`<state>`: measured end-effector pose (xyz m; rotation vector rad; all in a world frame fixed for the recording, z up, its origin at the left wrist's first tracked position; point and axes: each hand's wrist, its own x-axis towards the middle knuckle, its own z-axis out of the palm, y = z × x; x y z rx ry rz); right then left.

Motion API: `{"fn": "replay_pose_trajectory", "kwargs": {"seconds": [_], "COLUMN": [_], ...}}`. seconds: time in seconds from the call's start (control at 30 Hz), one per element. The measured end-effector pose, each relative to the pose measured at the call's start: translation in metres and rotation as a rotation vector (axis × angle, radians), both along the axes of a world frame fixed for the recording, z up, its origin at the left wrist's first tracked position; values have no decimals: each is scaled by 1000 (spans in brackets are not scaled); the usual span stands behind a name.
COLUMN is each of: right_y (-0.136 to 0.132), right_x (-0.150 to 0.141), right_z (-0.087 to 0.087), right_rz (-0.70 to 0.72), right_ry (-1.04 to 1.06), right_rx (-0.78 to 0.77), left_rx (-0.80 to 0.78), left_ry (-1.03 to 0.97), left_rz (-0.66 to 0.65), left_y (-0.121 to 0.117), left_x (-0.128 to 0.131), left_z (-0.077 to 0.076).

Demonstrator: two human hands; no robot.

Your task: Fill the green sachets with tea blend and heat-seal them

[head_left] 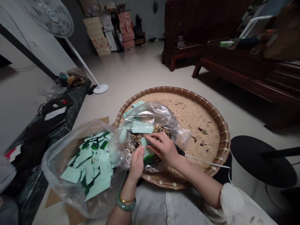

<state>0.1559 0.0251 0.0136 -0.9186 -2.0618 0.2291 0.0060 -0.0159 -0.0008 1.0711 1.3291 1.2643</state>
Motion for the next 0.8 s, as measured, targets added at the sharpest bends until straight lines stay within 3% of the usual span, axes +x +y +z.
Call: {"fn": "replay_pose_trajectory", "kwargs": {"seconds": [0.3,0.5,0.63,0.8], "right_y": [8,18,21,24], "right_x": [4,11,21,34], "right_z": [9,13,8,-3], "right_rz": [8,19,-95,-230], "right_ry": [46,45,124,254], "right_rx": [-126,-182,-285,-350], "left_rx": [14,-149,-93,-9], "left_ry": [9,-177,-47,267], "left_rz": [-89,-54,7,180], "left_y": [3,12,27,65], "left_x": [0,-6,-19,-36], "left_z": [7,-1,1,3]}}
